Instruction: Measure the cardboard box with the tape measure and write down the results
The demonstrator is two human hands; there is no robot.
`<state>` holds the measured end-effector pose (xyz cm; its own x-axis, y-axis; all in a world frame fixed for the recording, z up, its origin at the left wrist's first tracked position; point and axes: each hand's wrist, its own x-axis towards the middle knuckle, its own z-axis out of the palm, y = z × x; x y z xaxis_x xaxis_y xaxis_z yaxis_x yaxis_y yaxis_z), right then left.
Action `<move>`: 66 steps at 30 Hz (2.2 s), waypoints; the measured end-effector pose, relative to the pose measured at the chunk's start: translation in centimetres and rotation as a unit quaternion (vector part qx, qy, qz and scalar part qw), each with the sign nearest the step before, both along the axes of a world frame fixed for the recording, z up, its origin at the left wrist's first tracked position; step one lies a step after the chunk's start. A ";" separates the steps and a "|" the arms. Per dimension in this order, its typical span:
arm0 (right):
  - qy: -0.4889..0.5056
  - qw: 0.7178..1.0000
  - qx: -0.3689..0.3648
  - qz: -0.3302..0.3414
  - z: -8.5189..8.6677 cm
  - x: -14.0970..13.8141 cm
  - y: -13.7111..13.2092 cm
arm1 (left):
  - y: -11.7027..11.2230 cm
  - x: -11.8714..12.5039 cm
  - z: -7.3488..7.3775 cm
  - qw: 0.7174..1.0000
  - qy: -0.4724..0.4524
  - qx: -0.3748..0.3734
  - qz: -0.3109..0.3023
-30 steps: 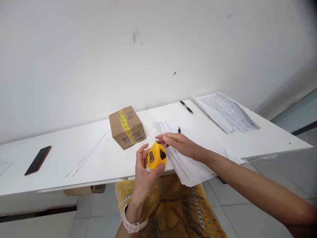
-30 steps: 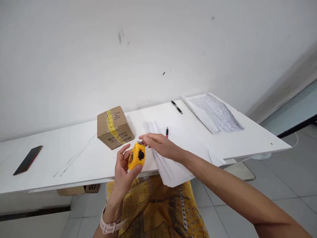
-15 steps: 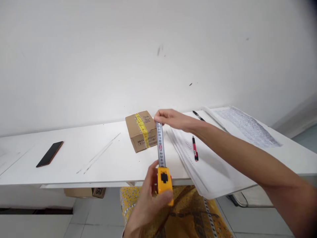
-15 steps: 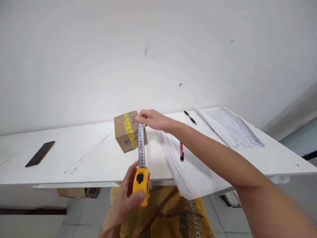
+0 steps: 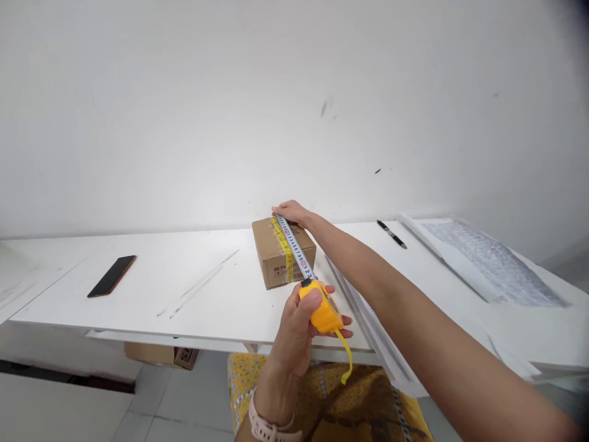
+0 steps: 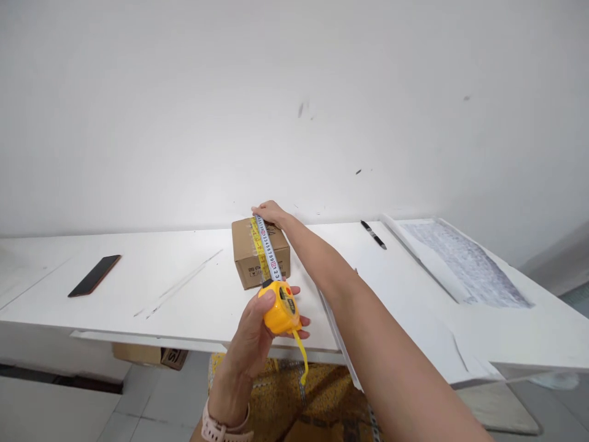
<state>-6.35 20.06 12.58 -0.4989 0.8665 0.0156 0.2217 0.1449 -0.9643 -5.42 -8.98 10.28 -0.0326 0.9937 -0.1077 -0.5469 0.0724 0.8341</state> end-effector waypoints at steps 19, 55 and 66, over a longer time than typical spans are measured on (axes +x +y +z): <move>0.044 0.998 -0.011 0.036 -1.6 1.1 -1.3 | -0.7 1.4 -0.4 0.998 -0.043 -0.036 0.037; 0.029 0.995 0.092 -0.033 -3.9 9.0 -10.3 | 8.7 -21.2 4.0 0.960 0.280 -0.006 0.013; 0.045 0.999 0.003 -0.011 -4.7 9.7 -10.2 | 9.6 -21.1 3.8 0.951 0.303 0.010 -0.064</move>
<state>3.36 9.83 7.85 -0.4755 0.8774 0.0645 0.1376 0.1465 -0.9796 -26.51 0.64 14.11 0.0384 0.9954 -0.0878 0.0474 0.0860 0.9952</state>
